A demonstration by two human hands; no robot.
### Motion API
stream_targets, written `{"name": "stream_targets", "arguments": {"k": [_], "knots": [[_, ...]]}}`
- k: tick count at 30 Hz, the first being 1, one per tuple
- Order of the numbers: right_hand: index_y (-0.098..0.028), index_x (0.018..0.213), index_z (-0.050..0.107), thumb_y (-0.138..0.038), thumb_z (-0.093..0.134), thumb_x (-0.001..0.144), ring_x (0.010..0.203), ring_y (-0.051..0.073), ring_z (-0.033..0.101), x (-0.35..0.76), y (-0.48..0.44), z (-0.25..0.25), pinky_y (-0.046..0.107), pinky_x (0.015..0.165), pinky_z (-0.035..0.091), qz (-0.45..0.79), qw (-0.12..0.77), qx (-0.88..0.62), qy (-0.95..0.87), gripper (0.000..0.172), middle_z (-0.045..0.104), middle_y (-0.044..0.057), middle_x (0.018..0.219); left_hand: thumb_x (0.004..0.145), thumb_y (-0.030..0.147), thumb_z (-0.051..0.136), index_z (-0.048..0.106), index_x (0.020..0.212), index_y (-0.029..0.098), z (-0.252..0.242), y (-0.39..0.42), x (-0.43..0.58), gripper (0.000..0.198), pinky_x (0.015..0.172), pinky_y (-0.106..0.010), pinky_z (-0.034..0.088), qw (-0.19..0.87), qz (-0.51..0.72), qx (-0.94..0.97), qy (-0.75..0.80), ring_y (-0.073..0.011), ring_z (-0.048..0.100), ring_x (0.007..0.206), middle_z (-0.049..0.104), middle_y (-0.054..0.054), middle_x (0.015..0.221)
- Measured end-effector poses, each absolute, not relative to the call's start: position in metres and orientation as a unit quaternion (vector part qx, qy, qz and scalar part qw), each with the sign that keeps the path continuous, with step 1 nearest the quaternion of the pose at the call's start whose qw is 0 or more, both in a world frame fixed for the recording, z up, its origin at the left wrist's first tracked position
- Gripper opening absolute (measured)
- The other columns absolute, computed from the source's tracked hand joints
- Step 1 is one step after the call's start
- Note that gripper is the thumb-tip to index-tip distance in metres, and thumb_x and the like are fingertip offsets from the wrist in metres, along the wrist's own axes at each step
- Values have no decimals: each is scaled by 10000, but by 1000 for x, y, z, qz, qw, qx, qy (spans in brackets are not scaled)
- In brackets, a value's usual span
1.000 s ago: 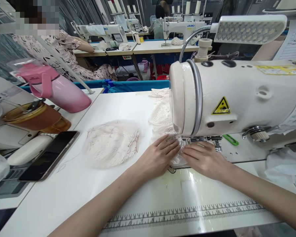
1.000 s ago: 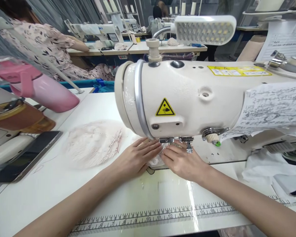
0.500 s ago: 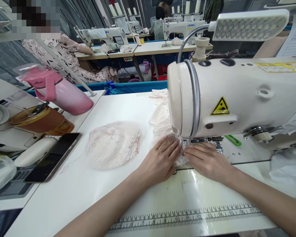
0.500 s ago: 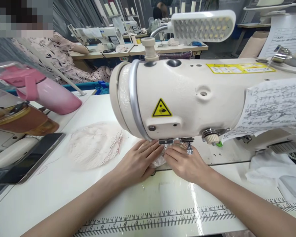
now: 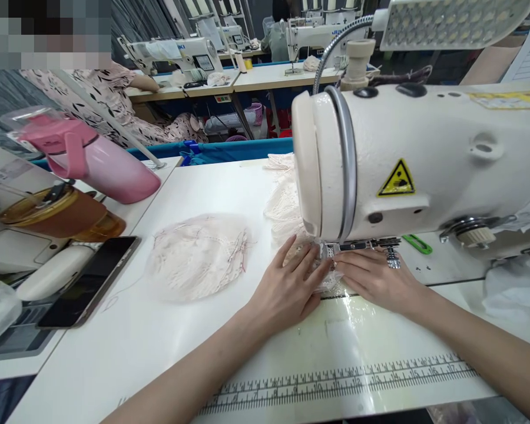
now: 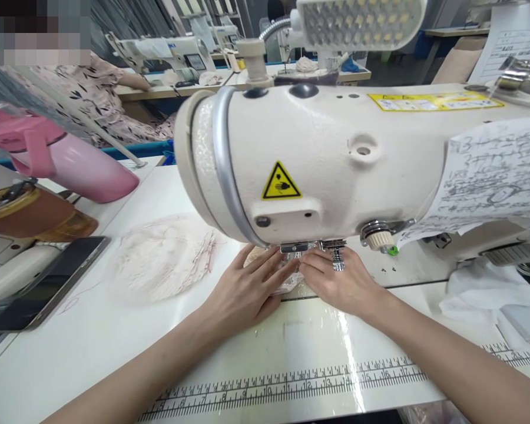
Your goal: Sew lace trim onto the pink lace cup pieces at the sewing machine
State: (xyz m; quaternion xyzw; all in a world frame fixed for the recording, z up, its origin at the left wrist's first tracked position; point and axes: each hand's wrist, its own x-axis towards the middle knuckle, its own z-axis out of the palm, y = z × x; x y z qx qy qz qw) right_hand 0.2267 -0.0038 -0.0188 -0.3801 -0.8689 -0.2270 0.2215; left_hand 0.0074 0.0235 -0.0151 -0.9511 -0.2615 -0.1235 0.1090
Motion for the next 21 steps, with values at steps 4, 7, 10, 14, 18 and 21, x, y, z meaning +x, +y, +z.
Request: {"name": "stream_targets", "arguments": {"k": [4, 7, 10, 14, 18, 21], "knots": [[-190, 867, 680, -159, 493, 907, 745, 104, 601, 225, -4, -14, 313, 574, 340, -230, 225, -399, -859, 193, 715, -41, 984, 923, 335, 452, 497, 1327, 188, -14, 23, 9, 432, 1127, -534, 237, 113, -121, -949, -267, -278, 502, 1244, 614, -97, 1241], [-194, 866, 684, -134, 484, 906, 759, 99, 596, 226, -4, -14, 311, 611, 348, -243, 226, -404, -852, 212, 717, -53, 971, 932, 343, 442, 502, 1323, 193, -14, 24, 9, 423, 1125, -534, 239, 115, -122, -949, -268, -276, 503, 1242, 621, -97, 1229], [-194, 933, 684, -135, 511, 894, 833, 114, 591, 230, -5, -21, 313, 600, 346, -302, 198, -392, -846, 187, 707, -34, 1029, 937, 349, 438, 504, 1320, 202, -14, 24, 9, 416, 1120, -529, 245, 116, -120, -948, -272, -273, 504, 1242, 622, -96, 1225], [-199, 1061, 660, -136, 582, 851, 876, 148, 568, 237, -6, -31, 320, 567, 369, -362, 155, -384, -835, 232, 692, -17, 1063, 929, 335, 455, 493, 1330, 218, -13, 25, 10, 420, 1117, -531, 248, 112, -117, -945, -283, -277, 495, 1250, 613, -93, 1240], [-193, 1031, 665, -126, 570, 852, 764, 166, 565, 237, -4, -30, 329, 511, 374, -375, 163, -368, -835, 214, 706, -7, 971, 926, 326, 462, 493, 1330, 210, -14, 27, 11, 422, 1104, -552, 259, 100, -121, -945, -287, -298, 490, 1253, 592, -117, 1269], [-229, 958, 672, -126, 473, 892, 610, 161, 526, 233, -2, -24, 338, 499, 377, -347, 186, -378, -838, 233, 708, -15, 873, 933, 334, 455, 497, 1327, 203, -14, 28, 11, 417, 1089, -573, 275, 90, -123, -945, -290, -313, 490, 1252, 585, -132, 1276]]}}
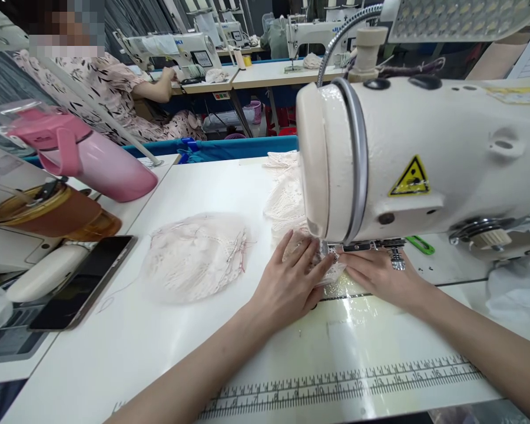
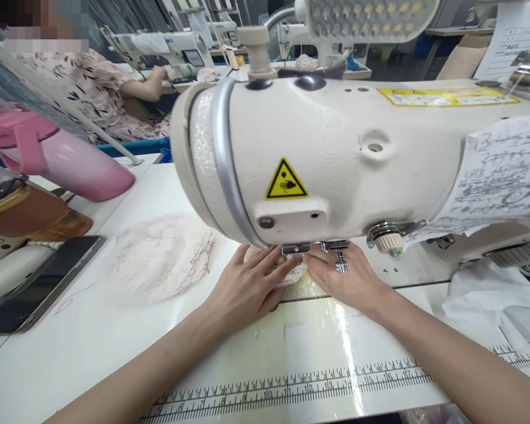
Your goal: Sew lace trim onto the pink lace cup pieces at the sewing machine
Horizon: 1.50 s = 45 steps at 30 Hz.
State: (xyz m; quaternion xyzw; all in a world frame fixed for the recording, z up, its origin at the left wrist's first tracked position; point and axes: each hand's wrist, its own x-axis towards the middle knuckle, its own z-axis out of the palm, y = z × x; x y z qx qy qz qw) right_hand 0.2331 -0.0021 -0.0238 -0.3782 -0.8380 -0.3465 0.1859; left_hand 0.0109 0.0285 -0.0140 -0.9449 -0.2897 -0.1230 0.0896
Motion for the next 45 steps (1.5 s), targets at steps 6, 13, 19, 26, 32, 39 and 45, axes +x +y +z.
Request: {"name": "stream_targets", "arguments": {"k": [6, 13, 19, 26, 32, 39, 45], "knots": [[-253, 913, 662, -121, 477, 883, 579, 161, 532, 228, -2, -13, 334, 526, 382, -216, 200, -431, -853, 229, 692, -17, 797, 953, 310, 445, 523, 1291, 185, -16, 30, 11, 369, 1100, -564, 277, 99, -147, -946, -271, -292, 511, 1237, 584, -112, 1290], [-197, 975, 658, -151, 523, 898, 830, 137, 646, 232, 1, -24, 293, 632, 458, -218, 200, -392, -871, 162, 707, -1, 1018, 955, 88, 375, 626, 995, 123, -15, 31, 9, 257, 1163, -441, 229, 117, -198, -956, -180, -177, 604, 1124, 664, -76, 1176], [-158, 1040, 628, -92, 494, 912, 980, 105, 636, 232, 3, -38, 284, 778, 486, -158, 223, -377, -885, 197, 691, 15, 1099, 965, 114, 393, 615, 895, 132, -13, 33, 10, 234, 1155, -431, 255, 112, -199, -954, -194, -175, 617, 1104, 677, -65, 1148], [-184, 1049, 626, -101, 499, 904, 998, 127, 626, 229, 5, -37, 274, 816, 471, -89, 245, -384, -886, 210, 683, 32, 1104, 919, 96, 394, 597, 937, 159, -15, 34, 8, 213, 1136, -446, 271, 92, -208, -950, -216, -188, 599, 1130, 683, -56, 1131], [-197, 812, 556, -188, 528, 880, 847, 142, 599, 218, 0, -31, 282, 689, 428, 47, 287, -392, -873, 74, 661, -9, 868, 784, 205, 565, 568, 902, 197, -15, 31, 4, 118, 1049, -464, 345, -3, -243, -927, -287, -198, 618, 944, 687, -26, 952], [-219, 919, 578, -109, 446, 840, 745, 149, 560, 216, -7, -26, 400, 895, 419, 113, 322, -345, -874, 189, 597, -21, 742, 849, 209, 562, 559, 718, 209, -12, 27, 2, 131, 999, -407, 356, 78, -281, -931, -218, -130, 550, 736, 621, 42, 707], [-213, 892, 601, -224, 584, 858, 836, 151, 589, 218, -8, -26, 370, 866, 445, 44, 339, -314, -886, 40, 637, -10, 798, 885, 185, 543, 565, 696, 210, -8, 23, 2, 192, 952, -368, 380, 140, -283, -931, -183, -109, 550, 707, 611, 60, 665]]}}
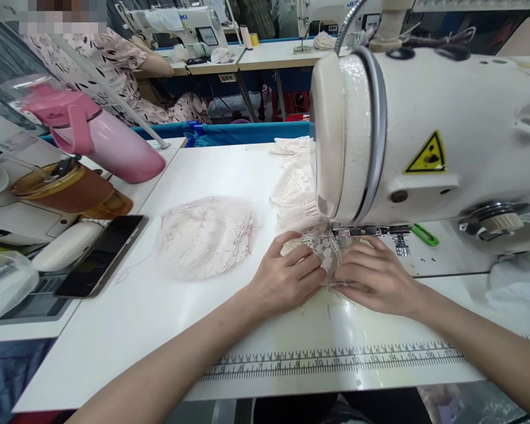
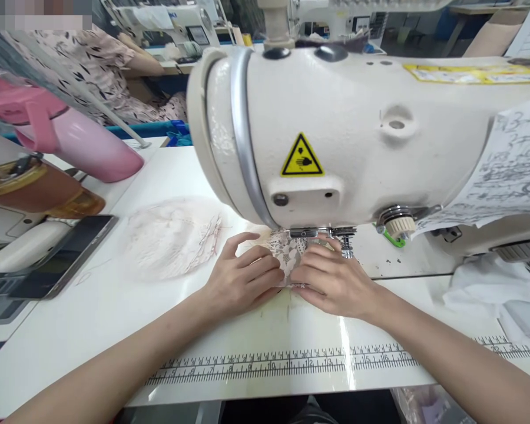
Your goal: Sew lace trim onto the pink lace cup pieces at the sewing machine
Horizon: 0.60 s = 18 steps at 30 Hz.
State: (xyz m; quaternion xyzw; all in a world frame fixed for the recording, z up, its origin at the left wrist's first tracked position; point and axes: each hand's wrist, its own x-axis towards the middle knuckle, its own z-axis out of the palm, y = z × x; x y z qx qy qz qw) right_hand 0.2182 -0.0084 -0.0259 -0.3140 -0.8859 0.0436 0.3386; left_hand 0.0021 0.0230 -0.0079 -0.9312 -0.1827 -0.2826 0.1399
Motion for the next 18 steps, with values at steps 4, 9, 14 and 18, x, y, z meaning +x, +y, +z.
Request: {"name": "stream_targets", "arguments": {"k": [4, 9, 14, 18], "knots": [[-215, 924, 600, -226, 610, 862, 915, 147, 599, 222, -9, -23, 375, 924, 444, 25, 330, -294, -896, 64, 666, -9, 868, 873, 162, 559, 564, 697, 203, -7, 23, 1, 181, 900, -352, 405, 153, -288, -930, -170, -112, 561, 714, 618, 58, 671], [-225, 920, 605, -183, 615, 859, 961, 144, 595, 228, -7, -20, 365, 937, 449, 13, 306, -283, -909, 75, 673, -18, 911, 872, 138, 556, 571, 705, 187, -7, 22, 2, 174, 835, -335, 431, 159, -288, -931, -156, -118, 570, 709, 633, 45, 682], [-218, 951, 619, -182, 633, 856, 949, 142, 606, 231, -7, -20, 357, 908, 472, 27, 324, -267, -907, 103, 683, -24, 921, 867, 128, 581, 600, 767, 185, -6, 18, 5, 117, 812, -312, 454, 150, -278, -938, -143, -116, 585, 724, 649, 45, 707], [-213, 962, 626, -175, 629, 859, 936, 139, 615, 231, -8, -21, 351, 908, 483, 32, 331, -266, -905, 110, 695, -29, 933, 871, 106, 575, 589, 756, 177, -6, 17, 6, 136, 780, -292, 486, 141, -274, -943, -125, -116, 597, 720, 649, 37, 703]]}}
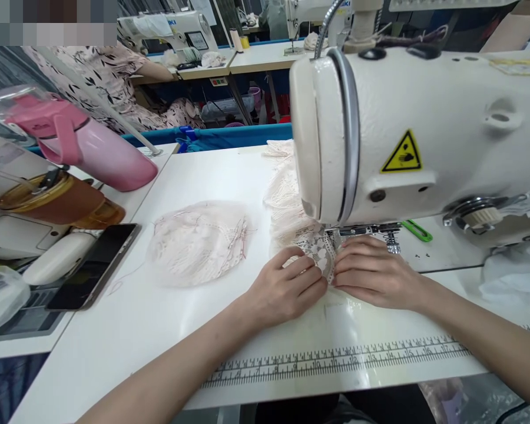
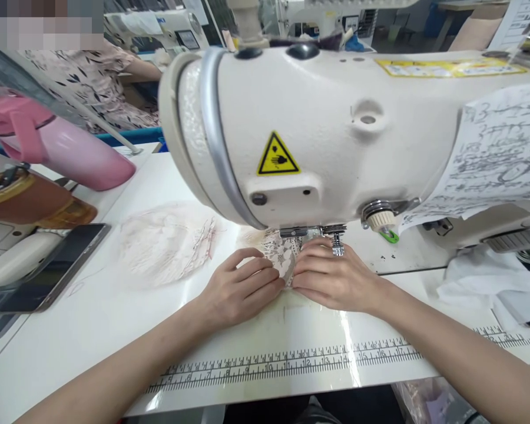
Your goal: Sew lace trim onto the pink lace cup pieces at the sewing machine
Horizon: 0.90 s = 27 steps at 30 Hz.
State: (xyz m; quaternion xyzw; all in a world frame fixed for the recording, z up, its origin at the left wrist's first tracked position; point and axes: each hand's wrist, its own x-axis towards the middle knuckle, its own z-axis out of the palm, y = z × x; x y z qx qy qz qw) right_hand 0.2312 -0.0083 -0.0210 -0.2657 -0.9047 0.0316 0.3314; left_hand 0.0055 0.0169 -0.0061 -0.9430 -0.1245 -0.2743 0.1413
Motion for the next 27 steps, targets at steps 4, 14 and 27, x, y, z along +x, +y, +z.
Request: {"name": "stream_targets", "arguments": {"k": [4, 14, 27], "knots": [[-209, 947, 630, -169, 614, 871, 927, 133, 615, 229, -8, -21, 352, 915, 486, 34, 334, -264, -904, 87, 695, -35, 917, 891, 121, 504, 598, 889, 147, -9, 19, 5, 98, 926, -328, 505, 75, -236, -960, -128, -176, 630, 991, 699, -48, 980], [-172, 884, 624, -35, 544, 850, 856, 136, 621, 215, -6, -27, 305, 787, 520, 41, 340, -255, -904, 162, 703, -12, 874, 883, 248, 410, 436, 1356, 62, -18, 29, 3, 509, 998, -427, 477, 19, -131, -967, -218, -274, 486, 1263, 480, -139, 1398], [-174, 856, 610, -15, 518, 834, 818, 124, 604, 215, -6, -29, 279, 740, 510, 26, 327, -264, -907, 185, 687, -19, 840, 895, 268, 405, 476, 1353, 127, -15, 34, 3, 484, 1067, -445, 399, 22, -113, -970, -213, -260, 487, 1268, 531, -110, 1356]]}}
